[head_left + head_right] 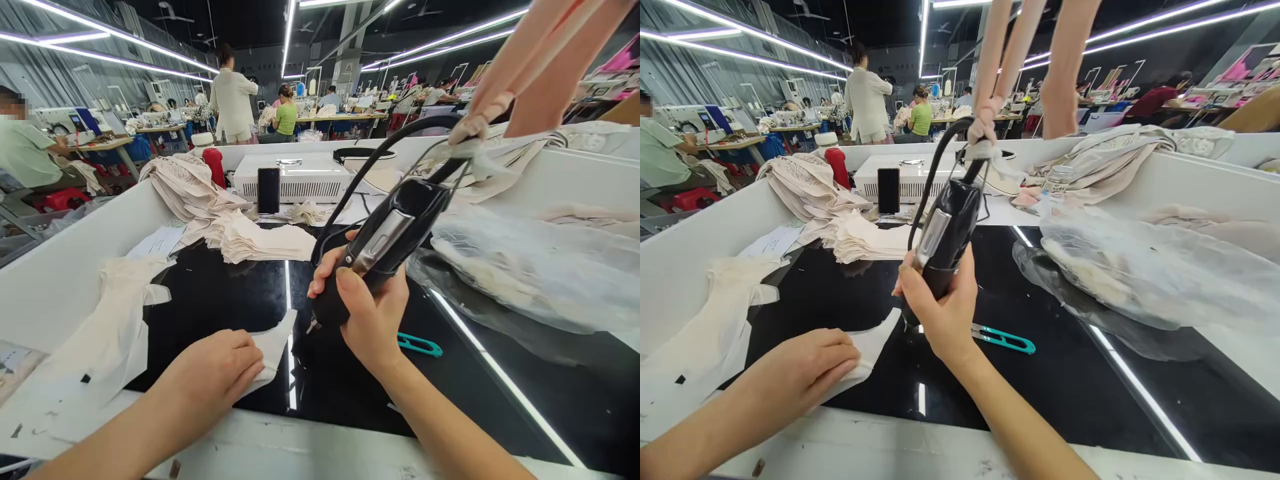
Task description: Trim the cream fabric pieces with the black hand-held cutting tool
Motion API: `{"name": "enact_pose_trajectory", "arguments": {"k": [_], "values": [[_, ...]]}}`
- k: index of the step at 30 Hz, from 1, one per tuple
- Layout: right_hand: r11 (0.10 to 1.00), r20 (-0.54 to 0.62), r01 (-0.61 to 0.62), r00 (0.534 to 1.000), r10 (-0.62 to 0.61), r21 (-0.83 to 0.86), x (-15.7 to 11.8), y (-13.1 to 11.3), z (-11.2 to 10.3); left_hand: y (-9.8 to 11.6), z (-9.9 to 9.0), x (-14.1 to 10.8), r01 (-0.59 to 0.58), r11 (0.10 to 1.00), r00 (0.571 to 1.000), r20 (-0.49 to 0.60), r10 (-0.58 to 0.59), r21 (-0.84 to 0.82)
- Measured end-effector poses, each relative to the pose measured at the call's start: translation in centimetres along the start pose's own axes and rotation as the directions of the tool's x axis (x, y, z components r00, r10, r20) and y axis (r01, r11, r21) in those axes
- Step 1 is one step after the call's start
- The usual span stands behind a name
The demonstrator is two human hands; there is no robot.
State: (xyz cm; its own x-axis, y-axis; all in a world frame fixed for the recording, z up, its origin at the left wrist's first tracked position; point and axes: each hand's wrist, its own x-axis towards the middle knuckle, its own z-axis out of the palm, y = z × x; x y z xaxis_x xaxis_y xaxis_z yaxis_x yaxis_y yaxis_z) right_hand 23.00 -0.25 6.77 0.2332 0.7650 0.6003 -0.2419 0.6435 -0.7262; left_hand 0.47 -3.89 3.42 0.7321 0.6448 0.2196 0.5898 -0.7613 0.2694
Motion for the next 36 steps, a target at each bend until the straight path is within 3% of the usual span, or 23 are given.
{"name": "enact_pose_trajectory", "arguments": {"k": [4,11,14,20,36], "values": [[0.999,0.003,-0.032,0.999,0.032,0.033,-0.4,0.1,0.9,-0.4,-1.1,2.1,0.025,0.999,0.998,0.050,-0.027,0.038],[0.996,0.004,-0.075,0.997,0.075,0.047,-0.6,0.5,1.8,-2.3,-0.7,5.4,-0.137,0.980,0.974,0.158,0.160,-0.145],[0.995,-0.008,-0.096,0.995,0.095,-0.004,-0.7,0.7,2.1,-3.0,-0.3,5.3,-0.106,0.982,0.966,0.217,0.139,-0.155],[0.993,-0.020,-0.111,0.994,0.110,-0.044,-0.8,1.1,2.6,-3.6,0.1,4.6,-0.104,0.985,0.966,0.223,0.133,-0.141],[0.991,-0.016,-0.092,0.996,0.091,-0.094,-1.4,1.4,2.6,-2.9,-0.5,5.0,-0.033,0.984,0.955,0.285,0.083,-0.175]]}}
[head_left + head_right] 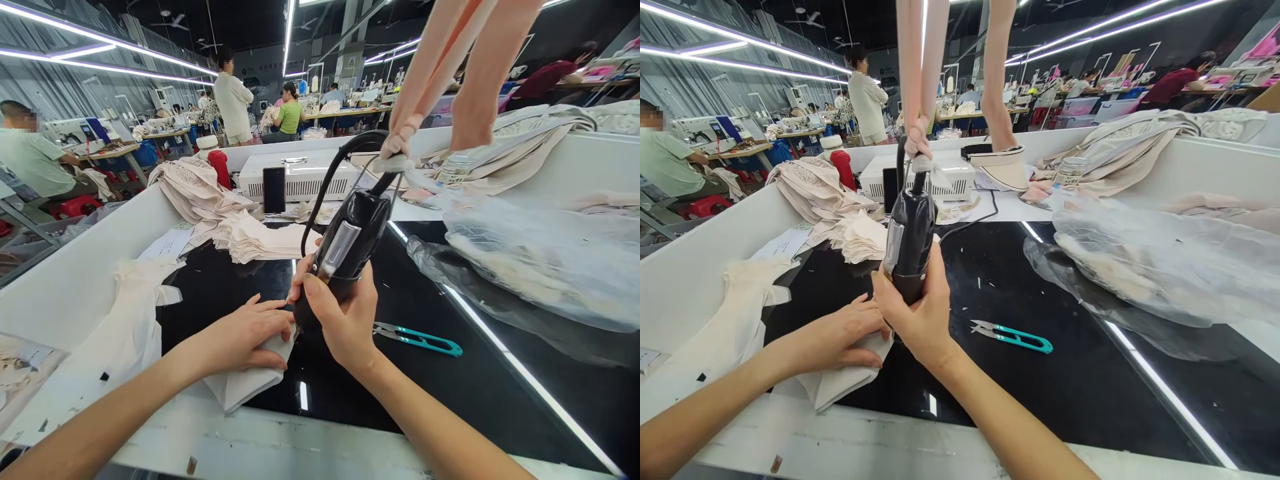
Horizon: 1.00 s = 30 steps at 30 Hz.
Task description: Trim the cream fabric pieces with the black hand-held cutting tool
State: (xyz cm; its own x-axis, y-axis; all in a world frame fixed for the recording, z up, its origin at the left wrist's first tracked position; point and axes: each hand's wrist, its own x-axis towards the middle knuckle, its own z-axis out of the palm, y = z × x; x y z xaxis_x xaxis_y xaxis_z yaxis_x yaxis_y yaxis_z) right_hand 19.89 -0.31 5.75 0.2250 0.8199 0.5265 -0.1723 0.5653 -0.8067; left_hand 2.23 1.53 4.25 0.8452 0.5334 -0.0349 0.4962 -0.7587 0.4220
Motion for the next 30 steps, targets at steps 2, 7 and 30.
{"name": "enact_pose_trajectory", "arguments": {"k": [2,7,30], "values": [[0.998,0.025,0.005,1.000,-0.007,0.057,-0.1,-0.2,0.1,-0.1,0.1,0.0,0.020,0.999,1.000,0.016,-0.020,-0.029],[0.990,0.060,-0.010,0.998,0.002,0.140,-0.9,-0.5,0.3,-0.6,0.2,0.2,0.008,0.996,1.000,0.029,-0.006,-0.087],[0.990,0.061,-0.087,0.995,0.080,0.115,-2.7,-0.3,0.1,-0.6,0.3,0.5,-0.024,0.997,0.999,0.034,0.026,-0.068]]}}
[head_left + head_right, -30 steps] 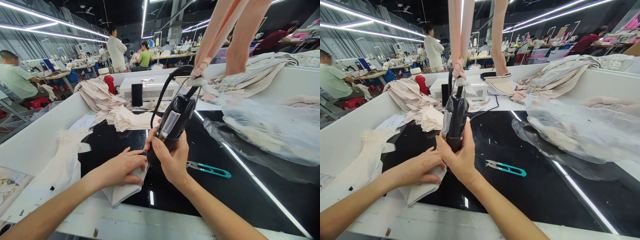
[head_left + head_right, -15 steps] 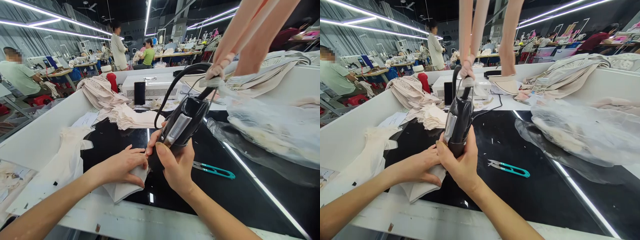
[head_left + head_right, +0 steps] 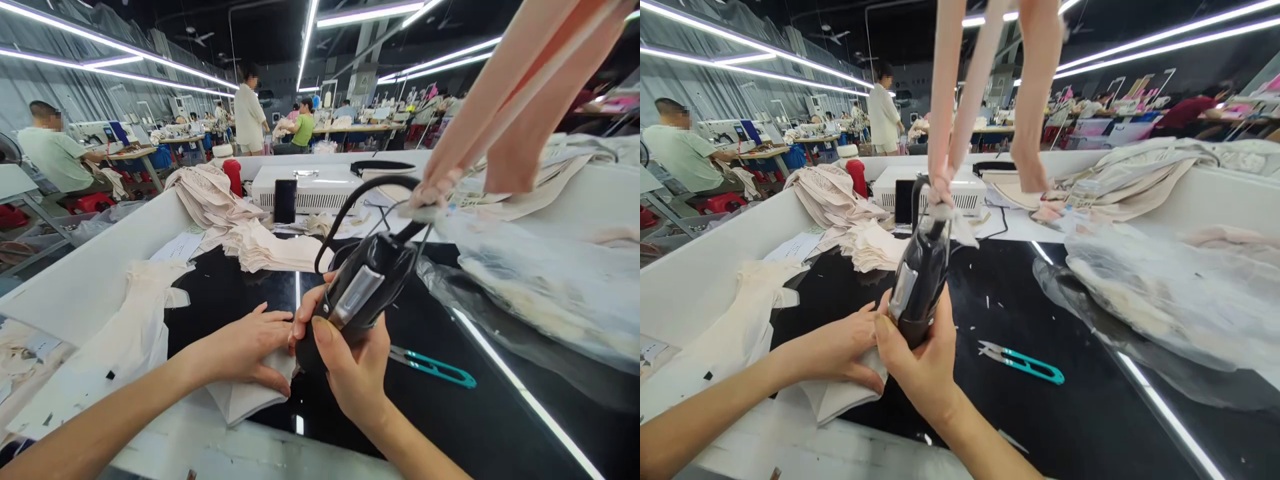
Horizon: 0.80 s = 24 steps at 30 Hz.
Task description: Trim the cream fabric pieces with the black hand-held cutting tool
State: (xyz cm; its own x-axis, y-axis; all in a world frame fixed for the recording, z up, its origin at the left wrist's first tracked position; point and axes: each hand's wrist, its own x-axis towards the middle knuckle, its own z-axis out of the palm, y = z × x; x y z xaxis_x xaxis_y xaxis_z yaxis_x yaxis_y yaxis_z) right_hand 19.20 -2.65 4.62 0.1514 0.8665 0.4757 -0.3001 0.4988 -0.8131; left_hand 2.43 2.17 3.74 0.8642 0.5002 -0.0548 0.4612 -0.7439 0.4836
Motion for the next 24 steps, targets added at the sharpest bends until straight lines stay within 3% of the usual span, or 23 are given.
{"name": "enact_pose_trajectory", "arguments": {"k": [6,20,24], "values": [[0.998,0.032,0.051,0.998,-0.052,0.034,0.3,0.3,-0.5,-0.5,0.9,0.4,-0.047,0.999,0.997,-0.060,0.046,-0.006],[1.000,0.062,0.024,0.998,-0.024,-0.008,0.2,1.0,-1.6,-0.7,1.3,1.2,-0.051,0.998,0.995,-0.084,0.048,-0.029],[0.999,0.067,0.038,0.997,-0.037,-0.012,0.3,0.6,-1.6,-0.5,1.5,0.9,-0.096,0.995,0.989,-0.109,0.097,0.020]]}}
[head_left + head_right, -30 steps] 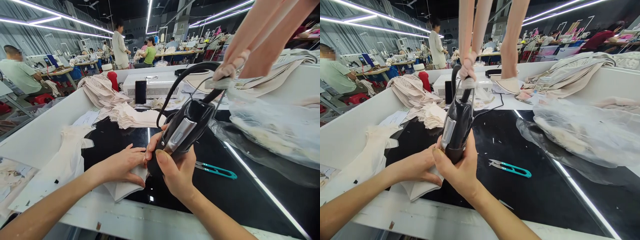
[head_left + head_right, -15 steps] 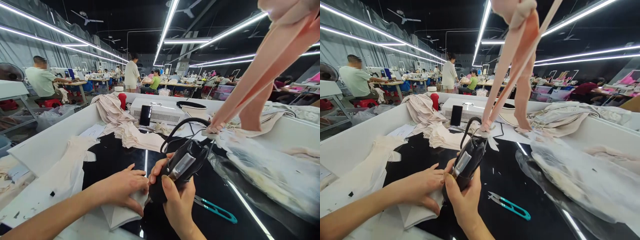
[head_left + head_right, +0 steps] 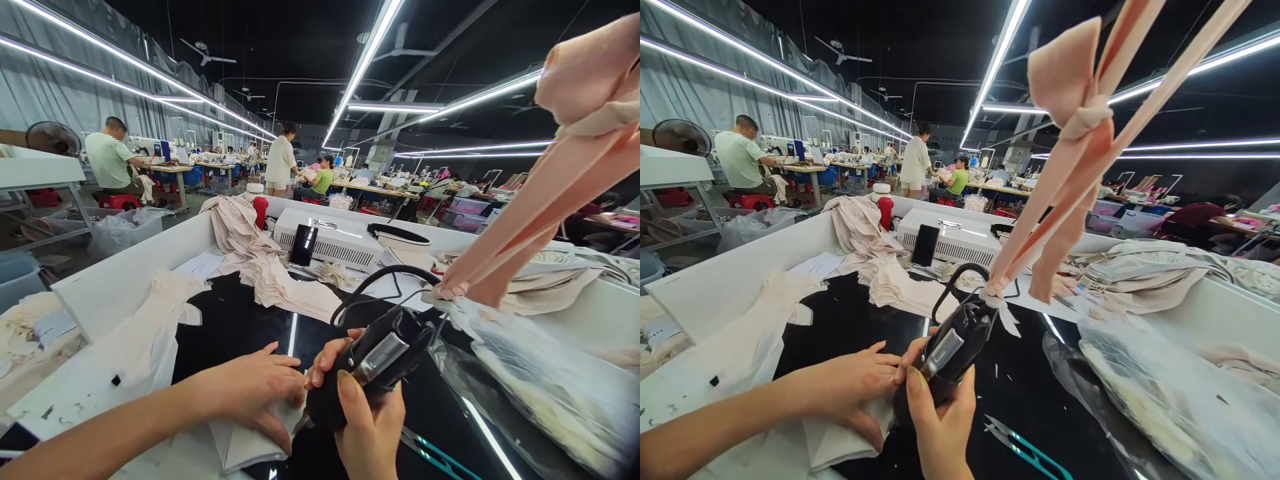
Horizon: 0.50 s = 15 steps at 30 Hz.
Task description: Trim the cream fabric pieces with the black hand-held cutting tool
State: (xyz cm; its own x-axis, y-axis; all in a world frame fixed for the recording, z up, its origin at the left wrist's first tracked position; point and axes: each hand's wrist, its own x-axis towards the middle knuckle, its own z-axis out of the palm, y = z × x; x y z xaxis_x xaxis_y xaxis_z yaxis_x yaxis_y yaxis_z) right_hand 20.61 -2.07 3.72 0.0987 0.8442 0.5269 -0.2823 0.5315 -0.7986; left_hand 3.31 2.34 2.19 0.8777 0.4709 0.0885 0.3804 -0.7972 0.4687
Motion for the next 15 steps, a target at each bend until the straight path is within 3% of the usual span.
{"name": "enact_pose_trajectory", "arguments": {"k": [3,5,7,10,15], "values": [[1.000,-0.019,0.000,1.000,0.000,-0.003,0.2,-0.2,0.0,0.8,0.6,-0.8,0.003,0.996,0.994,-0.113,0.007,0.085],[1.000,-0.026,0.004,1.000,-0.004,0.002,0.3,-0.4,0.0,1.6,1.4,-1.5,0.084,0.977,0.974,-0.222,-0.040,0.195],[1.000,-0.019,0.012,1.000,-0.012,0.008,0.5,-0.5,0.0,2.3,2.7,-2.2,0.184,0.920,0.954,-0.289,-0.082,0.347],[1.000,-0.011,0.015,1.000,-0.015,0.017,0.6,-0.8,0.0,2.5,4.9,-3.0,0.202,0.824,0.939,-0.343,-0.010,0.529],[1.000,-0.027,0.015,1.000,-0.015,0.002,0.7,-1.1,-0.2,1.5,6.9,-3.4,0.213,0.811,0.895,-0.442,0.063,0.545]]}}
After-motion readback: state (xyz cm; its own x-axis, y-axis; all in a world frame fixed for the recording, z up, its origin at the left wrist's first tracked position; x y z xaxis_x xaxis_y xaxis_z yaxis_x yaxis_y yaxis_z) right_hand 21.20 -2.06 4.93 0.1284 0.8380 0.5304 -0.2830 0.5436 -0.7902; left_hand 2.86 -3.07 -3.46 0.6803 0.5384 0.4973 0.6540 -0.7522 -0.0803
